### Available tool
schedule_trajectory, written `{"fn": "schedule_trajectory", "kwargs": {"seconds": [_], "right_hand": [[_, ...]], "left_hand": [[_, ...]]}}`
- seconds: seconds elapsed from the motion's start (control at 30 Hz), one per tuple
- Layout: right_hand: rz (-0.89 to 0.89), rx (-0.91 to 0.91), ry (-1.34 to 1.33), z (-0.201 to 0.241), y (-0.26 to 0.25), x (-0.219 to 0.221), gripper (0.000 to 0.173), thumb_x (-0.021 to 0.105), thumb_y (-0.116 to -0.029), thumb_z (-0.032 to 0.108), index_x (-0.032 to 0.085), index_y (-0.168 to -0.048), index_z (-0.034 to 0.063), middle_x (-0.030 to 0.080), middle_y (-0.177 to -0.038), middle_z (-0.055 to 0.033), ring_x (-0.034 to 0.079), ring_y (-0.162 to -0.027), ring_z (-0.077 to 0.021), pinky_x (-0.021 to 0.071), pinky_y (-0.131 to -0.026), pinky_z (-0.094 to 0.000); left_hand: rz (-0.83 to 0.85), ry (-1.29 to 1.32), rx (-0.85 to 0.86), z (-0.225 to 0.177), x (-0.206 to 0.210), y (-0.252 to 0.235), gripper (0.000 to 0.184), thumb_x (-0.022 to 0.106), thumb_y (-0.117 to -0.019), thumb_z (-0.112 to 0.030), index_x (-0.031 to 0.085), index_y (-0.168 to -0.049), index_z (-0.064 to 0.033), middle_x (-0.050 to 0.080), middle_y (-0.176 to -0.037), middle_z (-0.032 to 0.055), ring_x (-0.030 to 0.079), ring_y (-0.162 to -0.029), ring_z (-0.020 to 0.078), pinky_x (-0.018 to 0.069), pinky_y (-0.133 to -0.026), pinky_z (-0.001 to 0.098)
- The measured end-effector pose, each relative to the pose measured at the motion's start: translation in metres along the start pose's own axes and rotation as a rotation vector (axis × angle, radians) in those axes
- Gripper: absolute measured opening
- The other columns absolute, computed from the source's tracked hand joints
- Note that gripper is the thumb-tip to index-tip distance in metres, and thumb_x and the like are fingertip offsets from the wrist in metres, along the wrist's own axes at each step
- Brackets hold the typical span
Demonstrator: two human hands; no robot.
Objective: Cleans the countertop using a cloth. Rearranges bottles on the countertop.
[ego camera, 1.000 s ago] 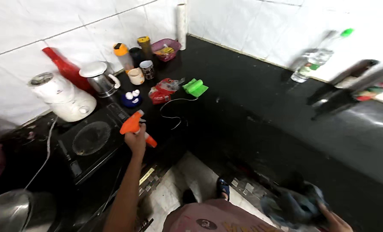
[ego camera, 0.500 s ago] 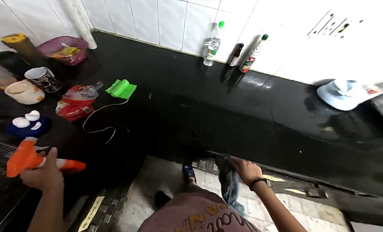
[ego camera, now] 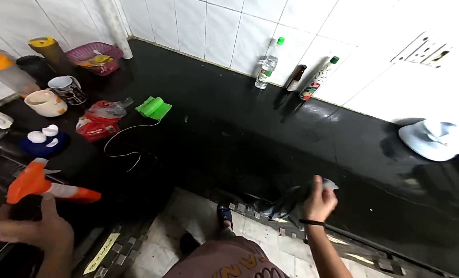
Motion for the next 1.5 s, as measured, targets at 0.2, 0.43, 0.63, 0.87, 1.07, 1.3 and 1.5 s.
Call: {"fn": "schedule_trajectory", "kwargs": {"seconds": [0.2,0.43,0.63,0.87,1.07,1.3,1.5], "right_hand": [[1.061,-0.132,0.586,-0.040,0.031,0.111,0.040,0.050,-0.1079,0.036,0.069,-0.133,0.0122,0.065,-0.140,-0.0106,0.054,-0.137,-0.0298,0.0382,-0.117,-0.0537],[1.040,-0.381,0.616,-0.118,0.066,0.179,0.045,0.049,-0.1075,0.031,0.056,-0.149,0.0138,0.047,-0.159,-0.0067,0.037,-0.151,-0.0357,0.0304,-0.122,-0.0541],[0.827,-0.355,0.483,-0.086,0.047,0.198,0.022,0.063,-0.0974,0.002,0.079,-0.112,0.0068,0.071,-0.128,-0.0137,0.061,-0.127,-0.0403,0.0501,-0.102,-0.0583],[0.666,-0.357,0.319,-0.090,0.017,0.222,0.016,0.065,-0.0955,0.000,0.078,-0.104,0.0000,0.072,-0.106,-0.0246,0.067,-0.106,-0.0434,0.0514,-0.098,-0.0586],[0.860,-0.341,0.303,-0.094,0.041,0.192,0.016,0.067,-0.0926,-0.001,0.079,-0.102,0.0010,0.072,-0.100,-0.0217,0.068,-0.102,-0.0409,0.0542,-0.093,-0.0569],[0.803,-0.300,0.358,-0.089,0.021,0.210,0.016,0.064,-0.0970,0.002,0.078,-0.105,0.0010,0.071,-0.107,-0.0226,0.068,-0.106,-0.0403,0.0540,-0.095,-0.0576],[0.861,-0.289,0.371,-0.089,0.018,0.217,0.016,0.064,-0.0974,0.003,0.078,-0.105,0.0012,0.072,-0.108,-0.0218,0.069,-0.106,-0.0395,0.0541,-0.095,-0.0571]], "left_hand": [[0.072,-0.080,0.118,-0.032,0.022,0.074,0.071,0.063,-0.0971,-0.019,0.030,-0.146,0.0215,0.032,-0.152,0.0434,0.032,-0.145,0.0501,0.0289,-0.122,0.0469],[0.358,-0.056,0.086,-0.010,0.089,0.117,0.074,0.063,-0.0954,-0.029,0.033,-0.148,0.0146,0.038,-0.152,0.0373,0.036,-0.144,0.0464,0.0338,-0.115,0.0570],[0.400,-0.070,0.016,-0.006,0.107,0.125,0.075,0.059,-0.0970,-0.028,0.028,-0.151,0.0131,0.042,-0.151,0.0345,0.039,-0.142,0.0439,0.0366,-0.113,0.0557],[0.453,-0.072,-0.019,-0.008,0.123,0.144,0.075,0.058,-0.0982,-0.030,0.027,-0.152,0.0126,0.041,-0.151,0.0346,0.040,-0.142,0.0431,0.0382,-0.113,0.0544],[0.500,-0.069,-0.029,-0.015,0.129,0.145,0.076,0.056,-0.0984,-0.031,0.025,-0.153,0.0111,0.043,-0.150,0.0336,0.041,-0.141,0.0413,0.0379,-0.112,0.0547],[0.506,-0.056,-0.084,-0.011,0.123,0.157,0.076,0.057,-0.0971,-0.032,0.026,-0.153,0.0097,0.045,-0.149,0.0325,0.042,-0.140,0.0407,0.0391,-0.111,0.0542],[0.514,-0.056,-0.086,-0.011,0.129,0.158,0.076,0.056,-0.0970,-0.032,0.027,-0.153,0.0102,0.045,-0.148,0.0332,0.044,-0.138,0.0415,0.0417,-0.109,0.0547]]}}
Point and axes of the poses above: each hand's wrist, its own y-axis away from the middle knuckle, its own x-axis out of the palm, z = x × y, the point moved 8 cm from there along -y, towards the middle knuckle
